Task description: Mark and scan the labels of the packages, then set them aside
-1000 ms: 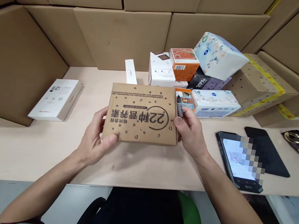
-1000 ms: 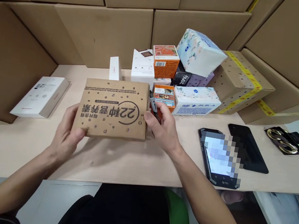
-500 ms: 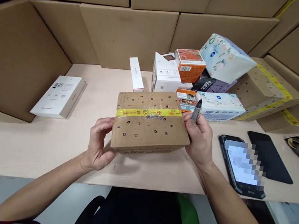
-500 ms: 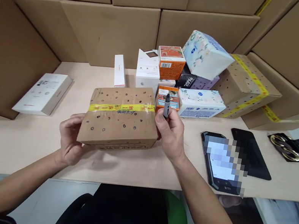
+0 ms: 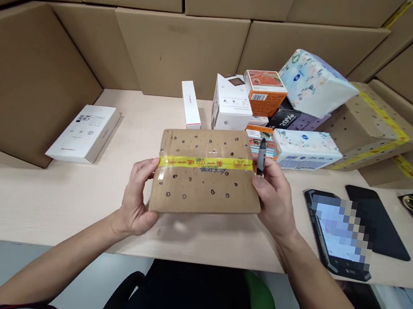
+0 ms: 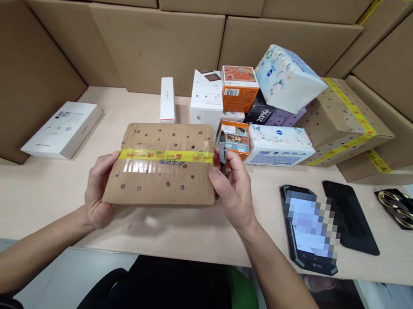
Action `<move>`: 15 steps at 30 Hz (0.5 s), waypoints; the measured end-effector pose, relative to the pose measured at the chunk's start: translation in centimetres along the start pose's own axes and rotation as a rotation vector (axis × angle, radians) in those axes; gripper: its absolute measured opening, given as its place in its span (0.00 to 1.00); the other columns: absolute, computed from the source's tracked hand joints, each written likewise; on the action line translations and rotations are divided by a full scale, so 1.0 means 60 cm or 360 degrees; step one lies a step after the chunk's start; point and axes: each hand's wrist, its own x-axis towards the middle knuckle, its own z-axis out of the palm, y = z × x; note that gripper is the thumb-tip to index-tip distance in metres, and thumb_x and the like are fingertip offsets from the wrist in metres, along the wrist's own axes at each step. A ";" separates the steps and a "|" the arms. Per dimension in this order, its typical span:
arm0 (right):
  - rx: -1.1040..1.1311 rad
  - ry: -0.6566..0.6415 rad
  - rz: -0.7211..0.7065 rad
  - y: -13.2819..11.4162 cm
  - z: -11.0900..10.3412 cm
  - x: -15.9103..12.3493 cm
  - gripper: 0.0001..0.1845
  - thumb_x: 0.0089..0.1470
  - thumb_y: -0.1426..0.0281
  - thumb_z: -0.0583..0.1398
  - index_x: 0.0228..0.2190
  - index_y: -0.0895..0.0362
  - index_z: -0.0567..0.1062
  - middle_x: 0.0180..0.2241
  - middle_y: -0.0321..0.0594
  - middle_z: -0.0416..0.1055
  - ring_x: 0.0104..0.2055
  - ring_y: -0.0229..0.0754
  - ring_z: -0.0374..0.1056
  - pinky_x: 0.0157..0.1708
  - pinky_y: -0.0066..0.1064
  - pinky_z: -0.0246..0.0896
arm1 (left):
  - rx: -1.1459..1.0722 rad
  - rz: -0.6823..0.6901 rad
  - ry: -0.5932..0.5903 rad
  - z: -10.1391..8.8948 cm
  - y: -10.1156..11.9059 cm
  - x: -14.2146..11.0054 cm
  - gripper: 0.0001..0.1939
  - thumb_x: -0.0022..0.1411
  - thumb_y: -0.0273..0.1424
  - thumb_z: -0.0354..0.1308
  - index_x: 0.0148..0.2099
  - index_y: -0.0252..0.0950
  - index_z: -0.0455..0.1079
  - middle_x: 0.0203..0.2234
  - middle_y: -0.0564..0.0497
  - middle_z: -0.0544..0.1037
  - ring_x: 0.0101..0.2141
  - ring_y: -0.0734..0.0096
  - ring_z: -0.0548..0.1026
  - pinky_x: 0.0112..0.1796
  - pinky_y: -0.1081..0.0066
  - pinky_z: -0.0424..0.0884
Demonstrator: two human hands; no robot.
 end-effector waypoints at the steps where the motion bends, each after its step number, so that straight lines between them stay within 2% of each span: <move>1: 0.0028 -0.0021 -0.0055 -0.001 0.001 -0.002 0.22 0.55 0.54 0.67 0.49 0.47 0.75 0.46 0.38 0.76 0.44 0.45 0.73 0.38 0.36 0.72 | 0.0043 0.0107 0.0048 0.000 0.003 0.003 0.42 0.66 0.59 0.48 0.72 0.39 0.56 0.53 0.41 0.68 0.52 0.55 0.69 0.46 0.57 0.74; 5: 0.0110 -0.0047 -0.0231 0.001 -0.002 -0.008 0.22 0.56 0.54 0.66 0.50 0.44 0.72 0.43 0.36 0.75 0.39 0.44 0.74 0.35 0.36 0.71 | 0.0123 0.0336 0.0163 0.004 0.009 0.007 0.42 0.63 0.56 0.51 0.72 0.41 0.56 0.52 0.42 0.65 0.53 0.54 0.69 0.50 0.53 0.74; 7: 0.0080 -0.0003 -0.0234 0.006 -0.006 -0.006 0.20 0.56 0.53 0.66 0.48 0.44 0.71 0.38 0.35 0.74 0.33 0.41 0.71 0.28 0.32 0.67 | 0.0101 0.0352 0.0124 0.006 0.008 0.001 0.42 0.60 0.52 0.55 0.72 0.40 0.55 0.54 0.41 0.64 0.55 0.52 0.68 0.53 0.50 0.73; 10: 0.0039 0.0047 -0.0175 0.012 -0.011 -0.003 0.20 0.57 0.49 0.64 0.45 0.45 0.69 0.29 0.32 0.68 0.21 0.36 0.61 0.17 0.29 0.55 | 0.0053 0.0313 0.0082 0.008 0.005 -0.012 0.42 0.58 0.48 0.58 0.71 0.42 0.54 0.54 0.41 0.64 0.58 0.49 0.66 0.54 0.46 0.72; 12: 0.0000 0.0065 -0.0157 0.013 -0.013 -0.001 0.21 0.57 0.45 0.61 0.42 0.46 0.68 0.25 0.31 0.64 0.18 0.35 0.56 0.15 0.28 0.50 | 0.0060 0.0313 0.0094 0.009 0.003 -0.018 0.39 0.57 0.48 0.58 0.68 0.45 0.57 0.53 0.42 0.65 0.57 0.48 0.67 0.53 0.45 0.72; 15: -0.0158 0.0078 -0.0192 0.011 -0.012 0.001 0.23 0.62 0.42 0.51 0.41 0.47 0.67 0.24 0.32 0.63 0.17 0.36 0.56 0.15 0.30 0.50 | 0.0092 0.0323 0.0134 0.009 0.003 -0.023 0.32 0.58 0.49 0.58 0.63 0.49 0.61 0.51 0.44 0.66 0.55 0.49 0.69 0.50 0.44 0.74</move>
